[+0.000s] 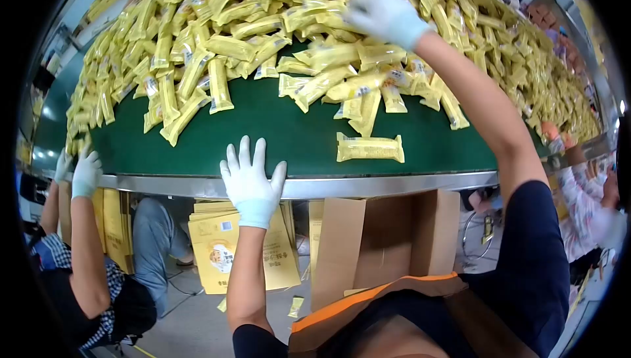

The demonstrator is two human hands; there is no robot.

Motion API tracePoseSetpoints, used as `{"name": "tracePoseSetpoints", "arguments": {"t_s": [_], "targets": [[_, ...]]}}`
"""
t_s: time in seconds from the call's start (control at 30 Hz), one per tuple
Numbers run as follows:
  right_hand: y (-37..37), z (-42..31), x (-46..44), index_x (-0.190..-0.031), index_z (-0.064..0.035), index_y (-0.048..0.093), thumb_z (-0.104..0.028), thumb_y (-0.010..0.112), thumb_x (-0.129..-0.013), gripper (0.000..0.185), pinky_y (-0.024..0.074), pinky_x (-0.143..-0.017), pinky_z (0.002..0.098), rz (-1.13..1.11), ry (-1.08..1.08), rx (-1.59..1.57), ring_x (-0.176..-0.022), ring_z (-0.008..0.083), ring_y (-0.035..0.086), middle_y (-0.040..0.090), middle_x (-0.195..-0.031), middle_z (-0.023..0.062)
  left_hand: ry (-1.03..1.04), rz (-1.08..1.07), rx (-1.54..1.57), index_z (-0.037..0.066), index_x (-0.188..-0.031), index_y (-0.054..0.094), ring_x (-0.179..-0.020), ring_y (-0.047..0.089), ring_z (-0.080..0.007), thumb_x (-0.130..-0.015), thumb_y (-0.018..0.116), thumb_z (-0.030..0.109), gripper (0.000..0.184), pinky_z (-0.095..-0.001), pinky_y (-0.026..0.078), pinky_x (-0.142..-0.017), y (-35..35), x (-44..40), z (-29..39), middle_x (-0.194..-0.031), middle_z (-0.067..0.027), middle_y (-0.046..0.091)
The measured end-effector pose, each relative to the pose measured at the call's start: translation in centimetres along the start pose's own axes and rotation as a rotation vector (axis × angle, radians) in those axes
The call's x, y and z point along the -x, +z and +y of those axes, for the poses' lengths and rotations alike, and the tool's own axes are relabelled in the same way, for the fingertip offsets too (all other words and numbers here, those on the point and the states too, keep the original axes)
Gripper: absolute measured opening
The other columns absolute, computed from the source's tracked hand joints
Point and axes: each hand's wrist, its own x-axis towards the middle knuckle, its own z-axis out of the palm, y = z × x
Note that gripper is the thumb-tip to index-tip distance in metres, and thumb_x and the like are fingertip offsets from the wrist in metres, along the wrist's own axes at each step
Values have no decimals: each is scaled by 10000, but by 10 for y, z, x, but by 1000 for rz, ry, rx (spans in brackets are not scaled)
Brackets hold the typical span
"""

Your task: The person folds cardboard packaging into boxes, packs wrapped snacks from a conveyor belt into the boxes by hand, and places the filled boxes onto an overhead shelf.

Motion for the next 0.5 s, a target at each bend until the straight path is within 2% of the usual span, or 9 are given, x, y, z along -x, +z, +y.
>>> {"name": "tracePoseSetpoints", "arguments": {"t_s": [0.03,0.1,0.17,0.23,0.27,0.3,0.37,0.43,0.5], "targets": [[-7,6,-32,-1205,-192,669,-658,438,-878,615,475,-960,470,230,27,-136,-1170,311,590,659,-1223,129,1,6,0,130,-1322,578,-1333,394,-420,-832,633,470,598,-559,289,-1101,2,0,1,-1428,-150,484],[42,23,-89,-1342,-268,579,-719,467,-828,693,428,-1015,483,416,10,-41,-1238,299,556,545,-1392,135,10,14,-4,129,-1323,577,-1329,402,-417,-837,629,467,594,-558,294,-1100,2,1,-2,-1423,-149,491],[75,10,-94,-1446,-315,460,-752,516,-774,804,358,-1070,495,176,99,58,-1278,292,525,489,-1439,130,40,55,-6,119,-1311,580,-1305,430,-422,-830,647,438,581,-549,320,-1084,1,0,0,-1399,-156,512],[65,-4,-72,-1463,-323,435,-764,540,-739,854,306,-1093,516,-35,-78,43,-1299,287,506,499,-1417,127,55,72,25,114,-1301,583,-1290,447,-423,-823,660,418,572,-541,333,-1076,2,1,-1,-1383,-157,525],[64,-1,-60,-1475,-318,410,-745,545,-745,856,363,-1055,494,-54,-118,106,-1273,296,522,522,-1376,135,64,93,33,109,-1287,588,-1271,472,-418,-820,672,387,551,-523,348,-1069,3,1,-2,-1359,-151,547],[67,7,-48,-1467,-314,422,-728,556,-750,838,382,-1040,481,-70,-115,92,-1263,298,527,528,-1364,135,81,128,59,104,-1282,595,-1256,491,-411,-829,674,344,518,-491,360,-1070,5,3,-3,-1348,-144,563],[71,30,-21,-1451,-307,446,-694,578,-760,803,420,-1009,456,-91,-103,70,-1242,303,538,539,-1341,135,68,59,227,91,-1290,593,-1252,501,-404,-839,680,300,504,-470,365,-1075,2,4,-9,-1333,-148,577],[75,57,4,-1415,-292,493,-601,628,-777,721,452,-982,423,-103,-94,68,-1223,304,545,537,-1338,133,19,-23,640,76,-1323,576,-1254,519,-349,-853,677,149,486,-412,399,-1066,-13,4,4,-1302,-163,597],[73,82,29,-1384,-282,533,-555,642,-789,664,449,-985,429,-143,-99,139,-1226,298,541,516,-1369,123,217,-64,555,72,-1316,581,-1225,548,-321,-840,683,101,488,-379,429,-1040,-39,-3,36,-1284,-159,610]]}}
